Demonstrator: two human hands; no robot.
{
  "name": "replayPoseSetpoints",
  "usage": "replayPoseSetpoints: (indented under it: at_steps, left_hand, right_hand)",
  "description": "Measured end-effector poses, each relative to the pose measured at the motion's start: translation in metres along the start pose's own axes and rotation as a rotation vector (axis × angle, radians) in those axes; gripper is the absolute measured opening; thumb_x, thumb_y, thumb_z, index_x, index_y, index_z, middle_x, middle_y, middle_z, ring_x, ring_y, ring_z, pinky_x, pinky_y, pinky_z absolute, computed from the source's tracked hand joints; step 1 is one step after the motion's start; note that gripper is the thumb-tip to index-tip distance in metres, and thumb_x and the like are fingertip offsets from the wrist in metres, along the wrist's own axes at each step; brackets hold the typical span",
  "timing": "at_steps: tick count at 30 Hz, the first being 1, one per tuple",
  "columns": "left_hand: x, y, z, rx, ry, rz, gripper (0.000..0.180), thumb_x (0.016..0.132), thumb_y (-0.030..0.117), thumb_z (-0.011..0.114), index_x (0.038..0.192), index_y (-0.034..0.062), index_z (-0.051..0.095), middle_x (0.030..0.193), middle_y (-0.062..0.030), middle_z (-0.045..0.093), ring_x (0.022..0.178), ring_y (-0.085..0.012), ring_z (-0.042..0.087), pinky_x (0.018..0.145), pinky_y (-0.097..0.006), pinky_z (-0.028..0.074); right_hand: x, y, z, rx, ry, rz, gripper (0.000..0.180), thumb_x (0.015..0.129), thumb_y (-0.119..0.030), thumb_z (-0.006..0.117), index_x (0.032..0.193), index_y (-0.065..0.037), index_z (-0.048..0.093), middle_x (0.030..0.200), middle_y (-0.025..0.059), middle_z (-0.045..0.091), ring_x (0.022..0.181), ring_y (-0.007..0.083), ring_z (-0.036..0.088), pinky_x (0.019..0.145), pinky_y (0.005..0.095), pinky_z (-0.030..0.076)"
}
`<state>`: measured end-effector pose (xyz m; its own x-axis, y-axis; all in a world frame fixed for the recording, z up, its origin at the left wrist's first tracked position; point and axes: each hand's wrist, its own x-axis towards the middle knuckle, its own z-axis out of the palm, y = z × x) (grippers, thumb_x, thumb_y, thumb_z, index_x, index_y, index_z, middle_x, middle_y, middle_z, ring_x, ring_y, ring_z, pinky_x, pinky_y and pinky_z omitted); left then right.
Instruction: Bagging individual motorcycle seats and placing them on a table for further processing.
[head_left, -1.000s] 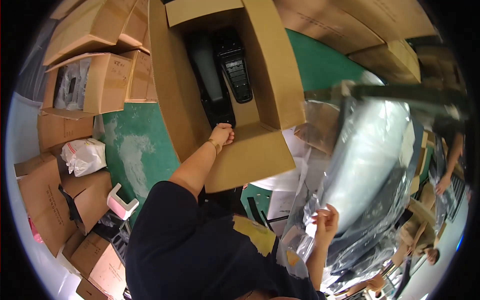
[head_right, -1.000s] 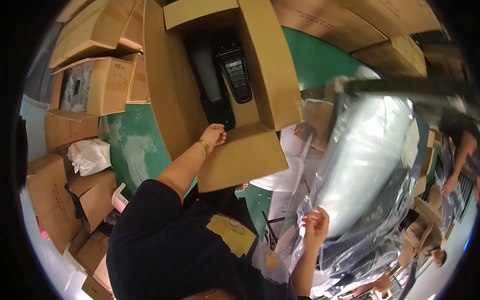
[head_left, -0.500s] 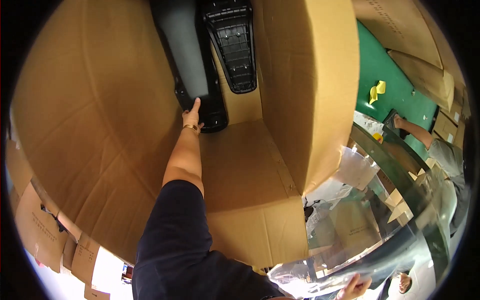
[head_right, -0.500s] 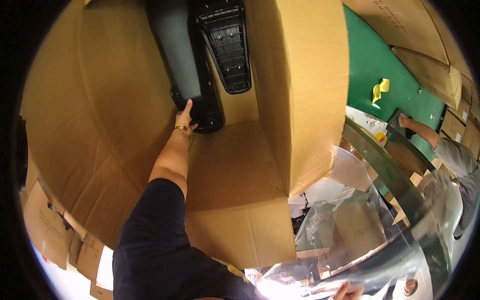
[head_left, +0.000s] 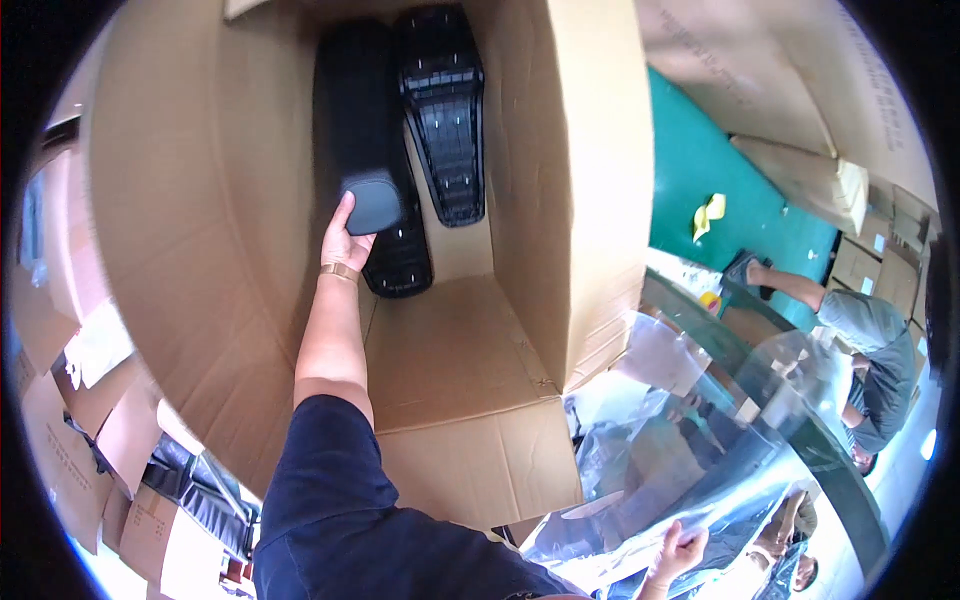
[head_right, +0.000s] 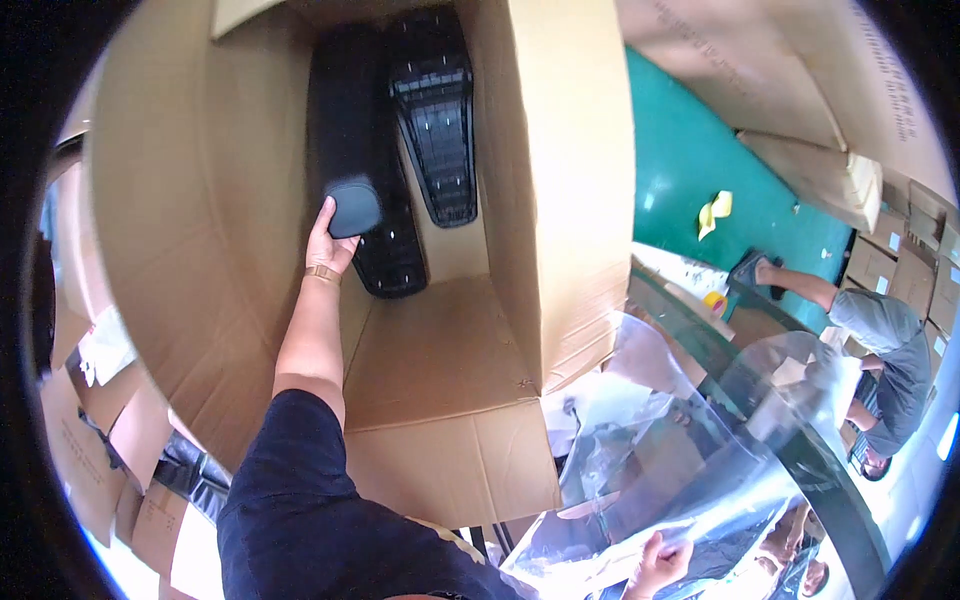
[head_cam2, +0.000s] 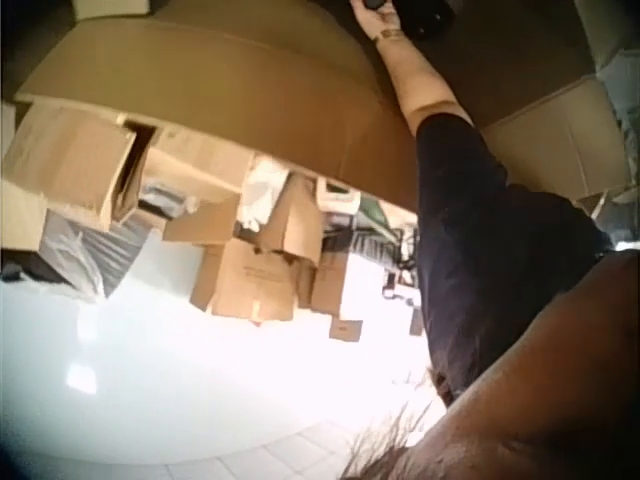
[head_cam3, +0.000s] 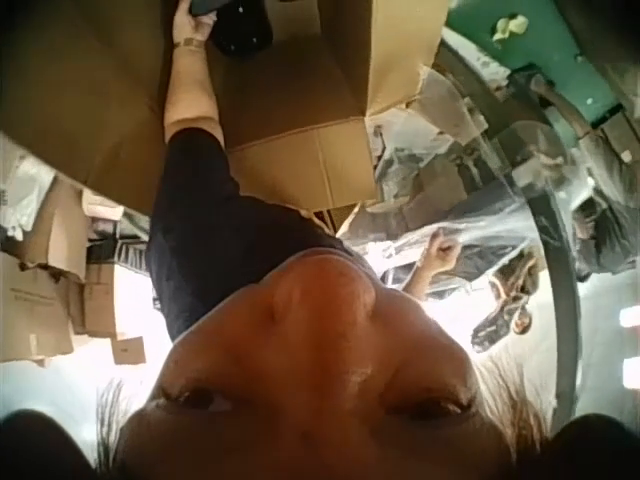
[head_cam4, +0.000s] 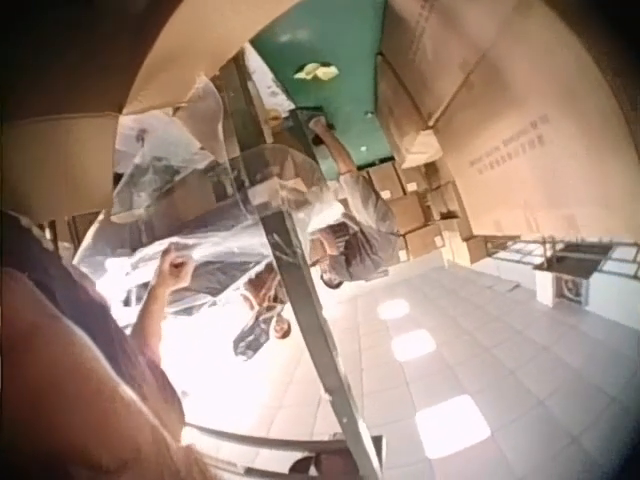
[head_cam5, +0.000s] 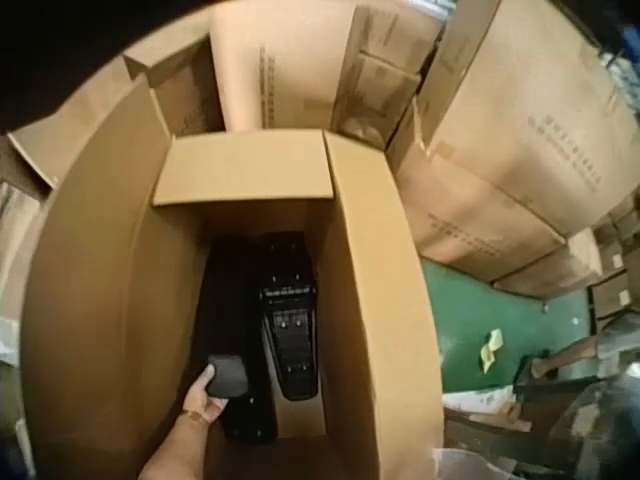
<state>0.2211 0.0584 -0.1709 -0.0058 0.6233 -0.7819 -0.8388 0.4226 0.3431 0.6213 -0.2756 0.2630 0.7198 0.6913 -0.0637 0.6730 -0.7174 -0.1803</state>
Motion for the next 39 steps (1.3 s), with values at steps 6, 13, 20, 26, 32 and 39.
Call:
replayPoseSetpoints:
  at_steps: [6, 13, 20, 26, 32, 39]
  left_hand:
    - [-0.04, 0.091, 0.096, 0.13, -0.013, 0.063, 0.036, 0.078, 0.023, 0.072, 0.11, 0.0108, 0.059, 0.105, -0.0014, 0.062, 0.1, -0.0159, 0.057, 0.087, -0.032, 0.046]
    - [-0.231, 0.077, 0.095, 0.225, -0.158, 0.039, 0.042, 0.082, 0.022, 0.068, 0.119, 0.0052, 0.054, 0.114, -0.0059, 0.06, 0.106, -0.0181, 0.055, 0.091, -0.032, 0.044]
    - [-0.421, 0.131, 0.042, 0.466, -0.445, -0.013, 0.053, 0.083, 0.023, 0.067, 0.124, -0.0033, 0.047, 0.117, -0.0105, 0.058, 0.106, -0.0216, 0.057, 0.095, -0.035, 0.043]
    - [-0.543, 0.167, 0.033, 0.915, -0.663, 0.008, 0.062, 0.068, 0.022, 0.081, 0.118, -0.0033, 0.054, 0.111, -0.0097, 0.061, 0.101, -0.0178, 0.058, 0.088, -0.032, 0.045]
    - [-0.644, 0.13, 0.08, 1.843, -1.004, 0.561, 0.065, 0.065, 0.021, 0.08, 0.118, -0.0032, 0.053, 0.11, -0.0138, 0.06, 0.095, -0.0238, 0.061, 0.082, -0.032, 0.048]
    - [-0.652, 0.052, 0.055, 2.211, -0.915, 1.513, 0.071, 0.062, 0.016, 0.068, 0.125, -0.0062, 0.045, 0.122, -0.0199, 0.05, 0.083, -0.0295, 0.056, 0.071, -0.037, 0.047]
  right_hand:
    - [0.01, -0.009, 0.009, -0.031, 0.063, -0.077, 0.047, 0.068, -0.022, 0.078, 0.059, -0.008, 0.034, 0.054, 0.0046, 0.034, 0.049, 0.02, 0.033, 0.046, 0.0331, 0.031]
    - [0.009, -0.011, 0.006, -0.077, 0.129, -0.1, 0.049, 0.065, -0.025, 0.08, 0.058, -0.007, 0.036, 0.053, 0.0079, 0.038, 0.048, 0.0279, 0.039, 0.047, 0.0363, 0.035]
    - [0.011, -0.011, -0.007, 0.082, -0.083, 0.02, 0.038, 0.071, -0.033, 0.076, 0.063, -0.007, 0.05, 0.06, 0.0075, 0.055, 0.054, 0.0249, 0.053, 0.055, 0.0339, 0.044]
    - [-0.02, -0.019, 0.011, 0.754, -0.262, 0.017, 0.032, 0.079, -0.033, 0.069, 0.092, -0.004, 0.062, 0.077, 0.0076, 0.065, 0.072, 0.0189, 0.064, 0.064, 0.0313, 0.05]
    - [-0.07, -0.154, -0.019, 1.979, -0.958, -0.098, 0.083, 0.084, -0.067, 0.041, 0.144, -0.016, 0.016, 0.138, 0.0137, 0.038, 0.123, 0.0279, 0.042, 0.101, 0.0456, 0.037]
    - [-0.104, -0.185, -0.053, 2.108, -0.73, -0.152, 0.069, 0.081, -0.043, 0.066, 0.134, -0.009, 0.037, 0.118, 0.0083, 0.053, 0.108, 0.0224, 0.053, 0.095, 0.0389, 0.042]
